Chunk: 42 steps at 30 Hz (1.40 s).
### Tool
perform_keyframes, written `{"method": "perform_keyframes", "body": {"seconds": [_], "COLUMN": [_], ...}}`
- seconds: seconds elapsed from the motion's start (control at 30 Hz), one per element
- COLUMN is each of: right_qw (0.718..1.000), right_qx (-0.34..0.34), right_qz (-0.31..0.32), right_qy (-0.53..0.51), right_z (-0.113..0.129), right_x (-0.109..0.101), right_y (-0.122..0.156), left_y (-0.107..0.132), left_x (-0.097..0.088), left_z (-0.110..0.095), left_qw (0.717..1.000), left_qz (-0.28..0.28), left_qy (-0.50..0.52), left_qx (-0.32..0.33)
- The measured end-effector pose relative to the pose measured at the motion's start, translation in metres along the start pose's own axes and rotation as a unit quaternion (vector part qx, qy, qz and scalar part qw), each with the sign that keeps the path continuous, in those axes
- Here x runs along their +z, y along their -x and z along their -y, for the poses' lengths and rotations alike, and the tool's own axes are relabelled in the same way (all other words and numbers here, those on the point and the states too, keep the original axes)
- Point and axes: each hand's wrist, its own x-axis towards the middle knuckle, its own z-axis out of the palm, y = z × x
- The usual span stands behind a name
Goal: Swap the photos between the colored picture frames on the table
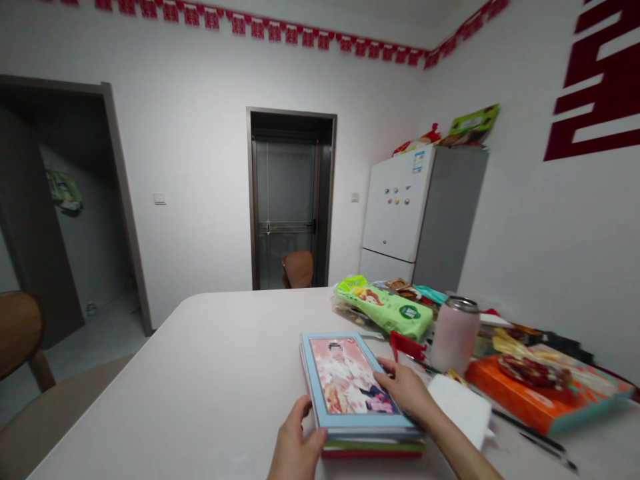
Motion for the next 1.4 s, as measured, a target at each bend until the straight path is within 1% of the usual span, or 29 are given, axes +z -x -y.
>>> {"method": "perform_keyframes", "body": {"seconds": [0.07,0.13,0.2,0.23,0.3,0.37,0.43,0.57,0.63,0.73,0.83,0.93,1.0,1.07,1.13,1.17,1.2,1.23,1.27,1.3,1.33,1.4], "right_qw": [1.000,1.000,0.999,0.998,0.996,0.992,0.988,0.982,0.981,0.981,0.985,0.990,0.991,0.988,0.976,0.963,0.920,0.871,0.836,0.811,0.796,0.788], "right_qx": [0.009,0.023,0.036,0.039,0.041,0.035,0.016,-0.038,-0.051,-0.065,-0.068,-0.059,-0.061,-0.082,-0.128,-0.160,-0.209,-0.238,-0.247,-0.245,-0.238,-0.220], "right_qz": [-0.003,0.009,0.028,0.034,0.048,0.068,0.095,0.123,0.128,0.125,0.105,0.061,0.026,0.009,0.029,0.051,0.101,0.147,0.174,0.192,0.205,0.219], "right_qy": [0.012,0.010,-0.016,-0.034,-0.071,-0.098,-0.121,-0.140,-0.139,-0.132,-0.122,-0.114,-0.119,-0.133,-0.175,-0.211,-0.317,-0.404,-0.457,-0.496,-0.518,-0.531], "right_z": [-0.012,-0.020,-0.021,-0.019,-0.009,0.006,0.024,0.064,0.082,0.101,0.110,0.114,0.124,0.144,0.172,0.188,0.203,0.216,0.227,0.235,0.240,0.242], "right_x": [-0.003,-0.005,-0.003,0.001,0.015,0.037,0.066,0.127,0.153,0.182,0.196,0.196,0.188,0.177,0.163,0.156,0.148,0.141,0.136,0.131,0.127,0.125], "right_y": [0.006,0.018,0.032,0.039,0.048,0.051,0.046,0.024,0.012,0.000,-0.007,-0.012,-0.009,0.004,0.028,0.043,0.059,0.074,0.087,0.098,0.106,0.115], "left_y": [0.003,0.006,0.006,0.006,0.002,-0.006,-0.017,-0.042,-0.052,-0.060,-0.062,-0.059,-0.057,-0.053,-0.046,-0.041,-0.035,-0.029,-0.023,-0.017,-0.011,-0.003], "left_x": [0.002,0.002,0.000,-0.002,-0.012,-0.031,-0.057,-0.115,-0.139,-0.164,-0.179,-0.189,-0.193,-0.191,-0.181,-0.174,-0.166,-0.159,-0.153,-0.148,-0.144,-0.141], "left_z": [0.003,0.006,0.009,0.011,0.016,0.020,0.024,0.029,0.028,0.025,0.021,0.013,0.001,-0.022,-0.053,-0.071,-0.087,-0.102,-0.114,-0.124,-0.129,-0.132], "left_qw": [0.998,0.997,0.996,0.996,0.996,0.994,0.989,0.981,0.976,0.970,0.969,0.970,0.970,0.971,0.977,0.981,0.985,0.982,0.969,0.957,0.945,0.937], "left_qz": [0.014,0.045,0.068,0.068,0.041,-0.006,-0.042,-0.093,-0.120,-0.151,-0.171,-0.193,-0.213,-0.224,-0.210,-0.192,-0.163,-0.091,-0.030,-0.003,0.024,0.038], "left_qy": [-0.054,-0.067,-0.063,-0.063,-0.078,-0.112,-0.142,-0.168,-0.177,-0.179,-0.165,-0.133,-0.106,-0.074,-0.034,-0.015,0.017,0.109,0.184,0.229,0.267,0.291], "left_qx": [-0.002,-0.012,-0.012,-0.003,0.017,0.014,-0.009,-0.037,-0.052,-0.069,-0.073,-0.066,-0.053,-0.028,0.011,0.032,0.062,0.124,0.163,0.177,0.189,0.188]}}
